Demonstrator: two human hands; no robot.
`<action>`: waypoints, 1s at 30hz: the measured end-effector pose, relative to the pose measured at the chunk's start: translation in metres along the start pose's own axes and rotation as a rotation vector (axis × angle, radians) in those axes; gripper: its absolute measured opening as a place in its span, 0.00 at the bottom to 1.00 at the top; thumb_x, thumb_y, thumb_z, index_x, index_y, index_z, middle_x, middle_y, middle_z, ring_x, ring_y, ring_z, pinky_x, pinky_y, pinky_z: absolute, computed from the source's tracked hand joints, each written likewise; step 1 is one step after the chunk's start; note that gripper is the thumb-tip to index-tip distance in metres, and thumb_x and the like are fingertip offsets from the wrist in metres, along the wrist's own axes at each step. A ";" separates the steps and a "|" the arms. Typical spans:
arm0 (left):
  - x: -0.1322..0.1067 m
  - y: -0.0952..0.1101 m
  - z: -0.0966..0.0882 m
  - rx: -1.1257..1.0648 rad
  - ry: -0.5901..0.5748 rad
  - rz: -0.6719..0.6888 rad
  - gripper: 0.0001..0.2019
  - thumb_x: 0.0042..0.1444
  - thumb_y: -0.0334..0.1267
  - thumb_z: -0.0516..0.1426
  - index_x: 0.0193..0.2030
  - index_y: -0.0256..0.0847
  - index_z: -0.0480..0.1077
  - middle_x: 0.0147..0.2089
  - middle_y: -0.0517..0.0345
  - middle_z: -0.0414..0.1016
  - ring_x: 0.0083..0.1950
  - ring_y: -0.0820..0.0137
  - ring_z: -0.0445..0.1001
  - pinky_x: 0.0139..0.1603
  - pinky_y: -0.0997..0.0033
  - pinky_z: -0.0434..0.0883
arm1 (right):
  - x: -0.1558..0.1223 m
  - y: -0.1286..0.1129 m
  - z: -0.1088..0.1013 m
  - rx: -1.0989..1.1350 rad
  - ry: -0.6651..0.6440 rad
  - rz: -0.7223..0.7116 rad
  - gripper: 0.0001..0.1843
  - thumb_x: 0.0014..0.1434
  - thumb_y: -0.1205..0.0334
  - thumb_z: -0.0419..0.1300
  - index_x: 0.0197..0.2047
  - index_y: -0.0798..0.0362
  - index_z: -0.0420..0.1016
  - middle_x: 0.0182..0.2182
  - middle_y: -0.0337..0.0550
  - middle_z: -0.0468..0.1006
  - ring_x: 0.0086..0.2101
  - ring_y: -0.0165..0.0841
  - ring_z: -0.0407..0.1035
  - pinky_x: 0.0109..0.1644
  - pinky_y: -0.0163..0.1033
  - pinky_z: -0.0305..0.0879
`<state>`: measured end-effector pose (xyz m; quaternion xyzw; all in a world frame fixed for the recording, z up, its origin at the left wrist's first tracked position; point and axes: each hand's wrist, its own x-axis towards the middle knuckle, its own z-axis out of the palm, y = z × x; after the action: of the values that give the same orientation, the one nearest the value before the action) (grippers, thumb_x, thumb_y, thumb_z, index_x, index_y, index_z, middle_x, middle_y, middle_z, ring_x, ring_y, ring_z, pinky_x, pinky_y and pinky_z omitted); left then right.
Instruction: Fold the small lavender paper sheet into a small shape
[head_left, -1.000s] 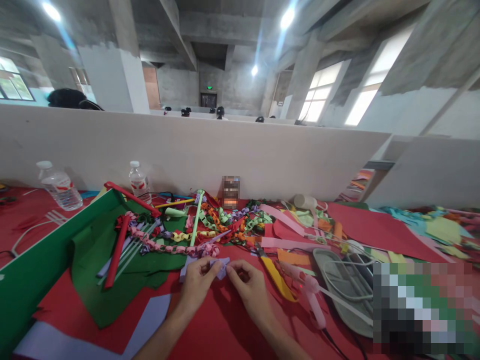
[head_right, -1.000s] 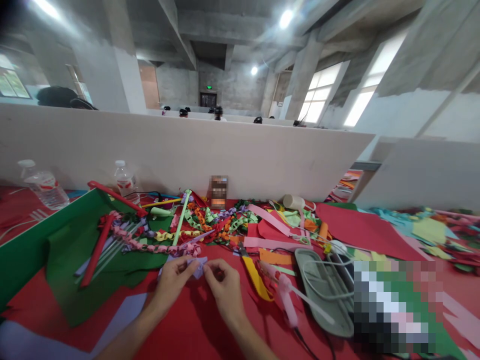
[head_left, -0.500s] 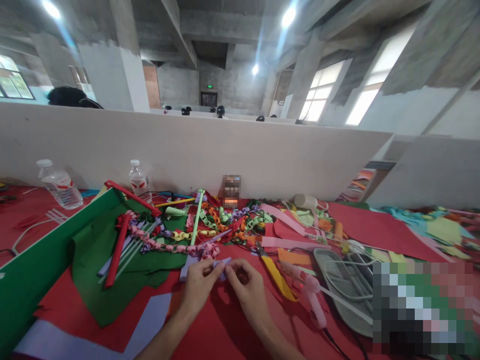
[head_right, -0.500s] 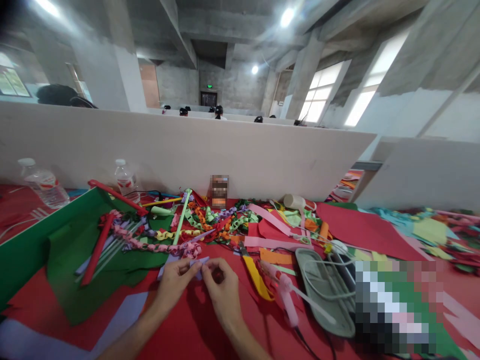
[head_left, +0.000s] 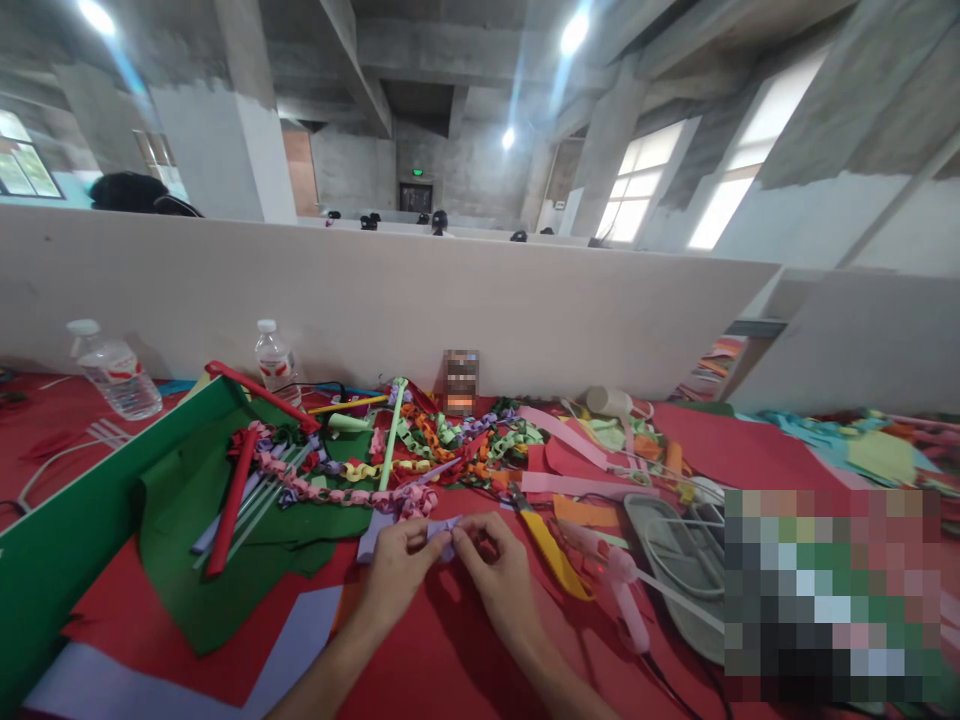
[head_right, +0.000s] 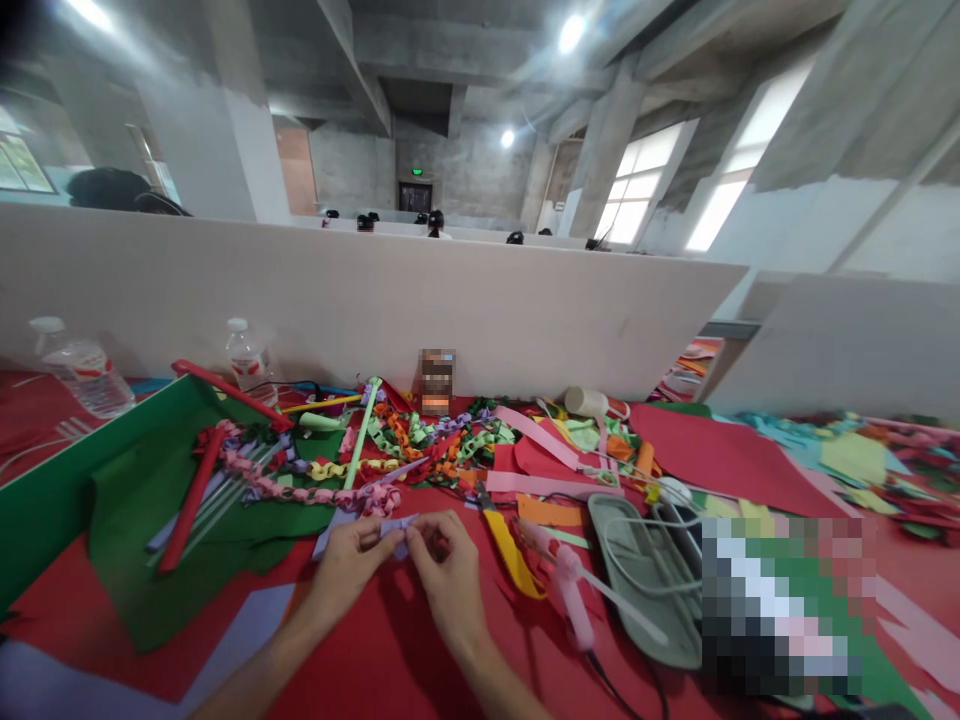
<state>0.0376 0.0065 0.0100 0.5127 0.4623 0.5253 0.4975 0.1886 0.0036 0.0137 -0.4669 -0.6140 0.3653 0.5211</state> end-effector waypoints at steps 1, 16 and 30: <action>0.000 0.000 0.000 0.019 -0.007 0.006 0.16 0.51 0.49 0.66 0.26 0.36 0.78 0.24 0.58 0.77 0.28 0.66 0.74 0.30 0.74 0.70 | 0.001 0.000 -0.001 -0.010 -0.007 -0.026 0.13 0.62 0.51 0.62 0.35 0.52 0.77 0.32 0.42 0.74 0.33 0.36 0.70 0.36 0.37 0.64; 0.001 -0.005 -0.002 0.008 -0.153 -0.013 0.15 0.52 0.48 0.65 0.34 0.36 0.81 0.31 0.54 0.81 0.33 0.64 0.76 0.36 0.70 0.72 | 0.005 0.000 -0.003 0.030 -0.068 -0.072 0.11 0.64 0.54 0.61 0.33 0.52 0.73 0.36 0.41 0.67 0.36 0.35 0.67 0.37 0.36 0.63; 0.000 -0.006 -0.001 0.091 -0.134 -0.020 0.10 0.51 0.41 0.63 0.26 0.35 0.75 0.23 0.59 0.74 0.26 0.70 0.71 0.28 0.74 0.65 | 0.005 0.000 -0.004 0.105 -0.028 0.042 0.16 0.64 0.47 0.58 0.36 0.51 0.74 0.34 0.41 0.72 0.33 0.34 0.67 0.34 0.35 0.65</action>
<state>0.0367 0.0072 0.0038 0.5643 0.4564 0.4632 0.5085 0.1921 0.0087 0.0155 -0.4467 -0.5914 0.4144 0.5282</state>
